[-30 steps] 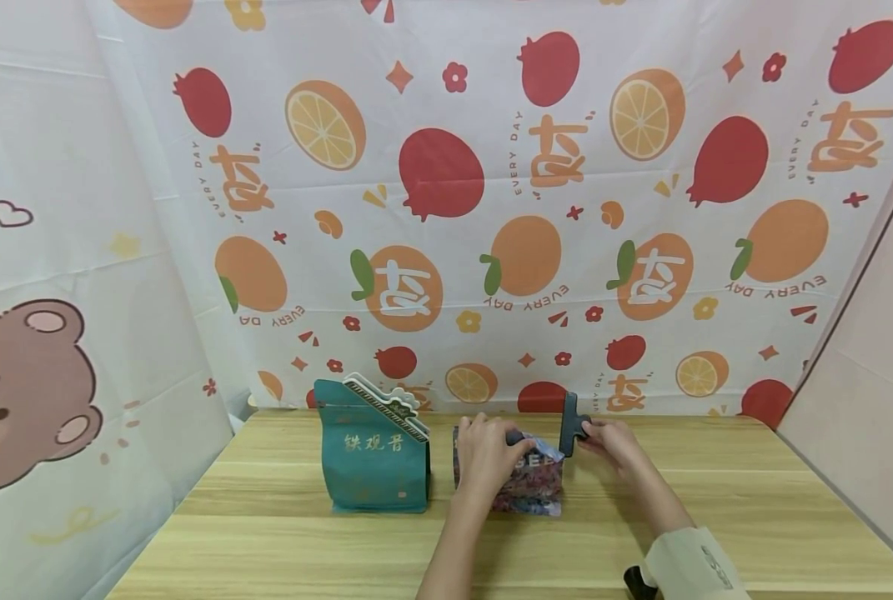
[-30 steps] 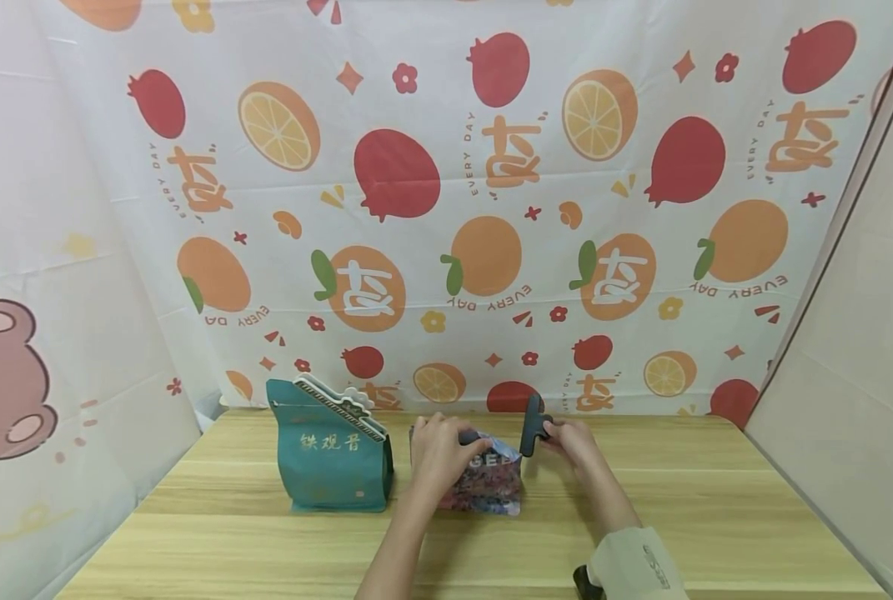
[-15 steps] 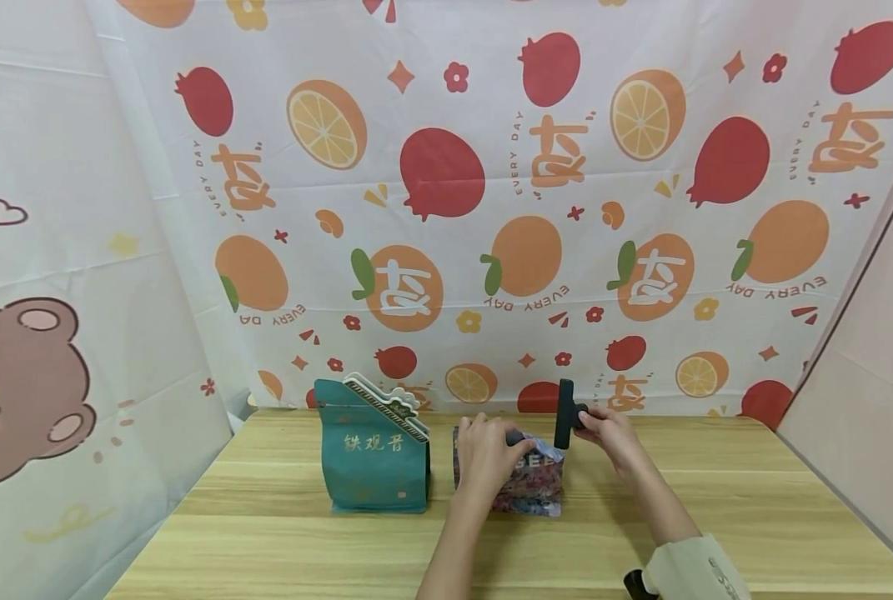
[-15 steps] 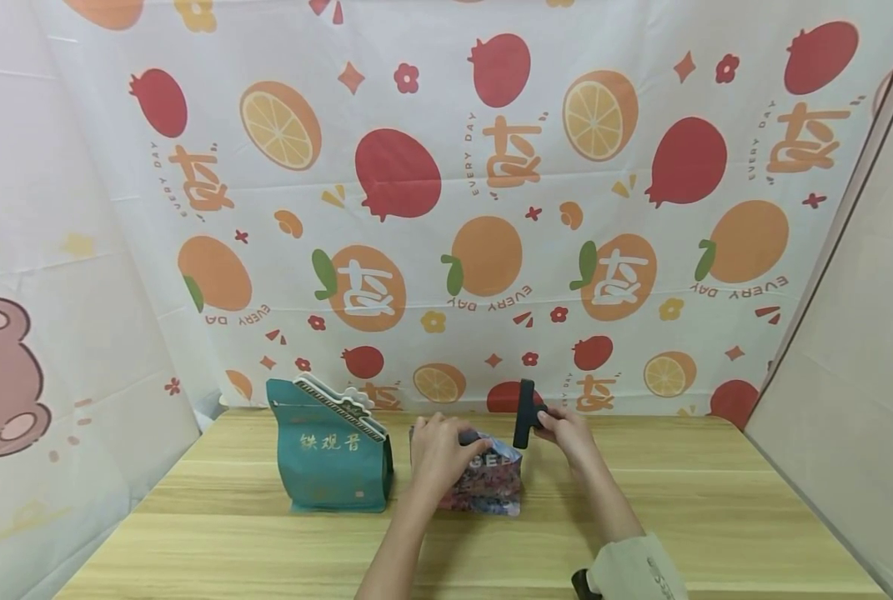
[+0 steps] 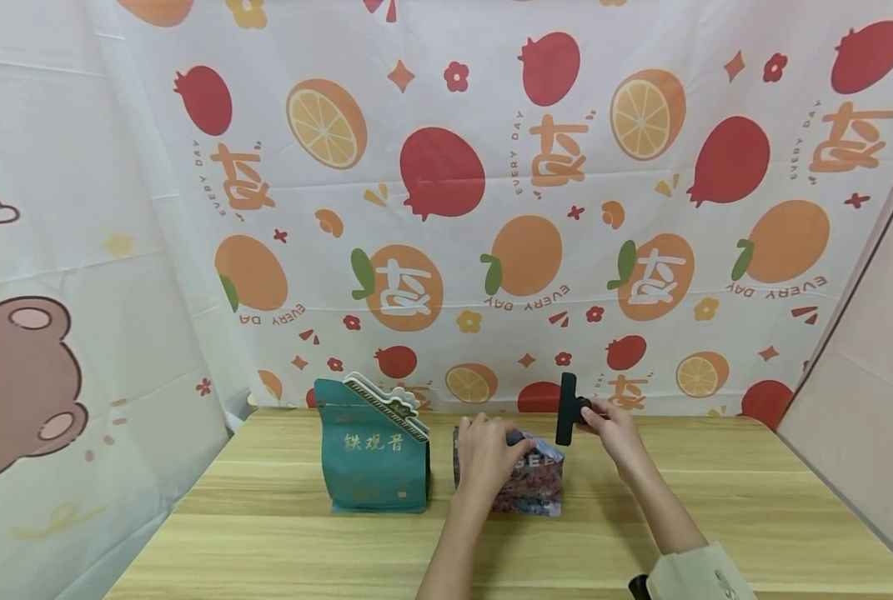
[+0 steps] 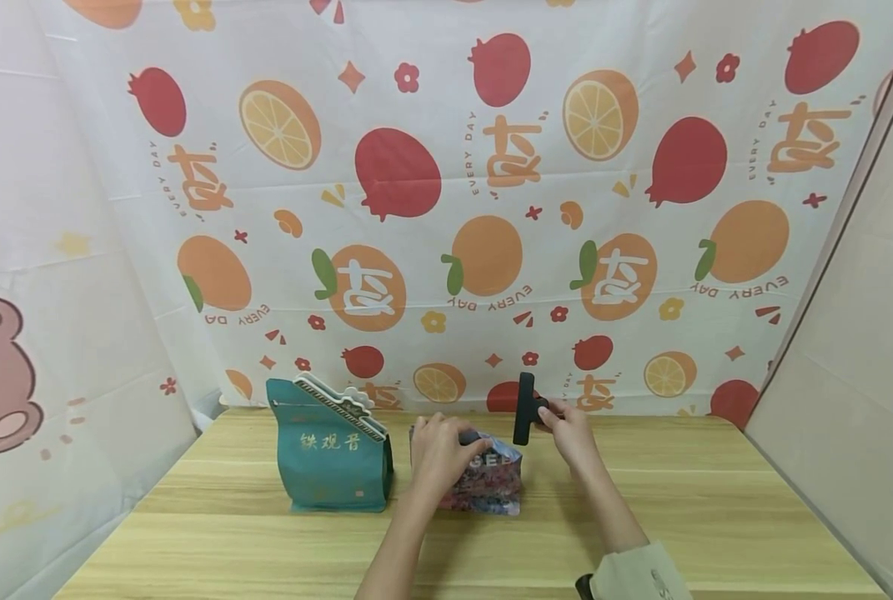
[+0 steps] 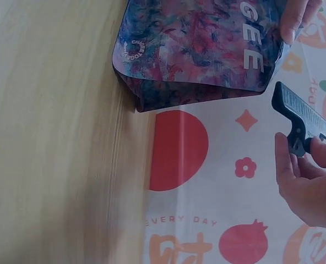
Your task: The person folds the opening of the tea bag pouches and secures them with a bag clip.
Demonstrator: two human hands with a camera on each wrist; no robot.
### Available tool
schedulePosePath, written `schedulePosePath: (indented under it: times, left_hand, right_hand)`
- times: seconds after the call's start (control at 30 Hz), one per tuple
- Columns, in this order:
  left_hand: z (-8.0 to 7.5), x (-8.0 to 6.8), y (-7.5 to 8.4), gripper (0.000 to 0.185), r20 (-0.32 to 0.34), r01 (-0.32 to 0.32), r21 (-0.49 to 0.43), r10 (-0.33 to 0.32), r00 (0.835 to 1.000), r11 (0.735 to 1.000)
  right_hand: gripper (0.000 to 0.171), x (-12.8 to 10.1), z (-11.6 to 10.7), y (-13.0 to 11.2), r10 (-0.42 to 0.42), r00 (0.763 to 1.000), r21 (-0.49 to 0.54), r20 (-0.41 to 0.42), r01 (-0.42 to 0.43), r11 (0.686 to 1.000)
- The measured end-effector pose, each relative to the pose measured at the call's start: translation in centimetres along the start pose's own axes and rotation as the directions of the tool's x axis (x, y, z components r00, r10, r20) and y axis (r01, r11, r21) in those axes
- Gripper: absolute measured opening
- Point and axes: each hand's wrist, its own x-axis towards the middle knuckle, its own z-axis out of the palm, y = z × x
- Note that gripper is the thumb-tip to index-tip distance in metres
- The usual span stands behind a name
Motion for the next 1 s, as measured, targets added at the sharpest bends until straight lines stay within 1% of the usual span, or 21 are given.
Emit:
schedulePosePath:
  times: [0.13, 0.23, 0.3, 0.4, 0.53, 0.7, 1.0]
  left_hand:
    - [-0.2, -0.2, 0.2, 0.024, -0.004, 0.006, -0.001, -0.006, 1.000, 1.000]
    - [-0.2, -0.3, 0.4, 0.025, 0.000, 0.009, 0.009, -0.009, 1.000, 1.000]
    - [-0.3, -0.4, 0.5, 0.025, 0.003, 0.010, 0.019, -0.010, 1.000, 1.000]
    - [-0.3, -0.5, 0.6, 0.026, 0.001, 0.010, 0.026, -0.010, 1.000, 1.000]
    - [-0.3, -0.6, 0.7, 0.025, 0.001, 0.012, 0.020, -0.012, 1.000, 1.000]
    - [-0.2, -0.3, 0.3, 0.025, 0.014, 0.013, 0.020, -0.013, 1.000, 1.000]
    - [0.2, 0.2, -0.3, 0.025, 0.028, 0.006, 0.013, -0.007, 1.000, 1.000]
  right_hand:
    - [0.043, -0.5, 0.0, -0.2, -0.031, 0.999, -0.027, -0.029, 0.030, 0.999]
    - [0.040, -0.8, 0.1, -0.2, -0.071, 0.996, -0.027, -0.057, 0.070, 0.997]
    - [0.038, -0.9, 0.1, -0.1, -0.103, 0.992, -0.044, -0.073, 0.100, 0.994]
    - [0.036, -1.1, 0.2, 0.2, -0.161, 0.983, -0.095, -0.093, 0.153, 0.984]
    - [0.034, -1.3, 0.2, 0.5, -0.231, 0.964, -0.173, -0.129, 0.208, 0.963]
    - [0.031, -1.2, 0.4, 0.5, -0.290, 0.941, -0.234, -0.173, 0.247, 0.940]
    - [0.031, -0.7, 1.0, 0.9, -0.337, 0.921, -0.218, -0.198, 0.294, 0.931]
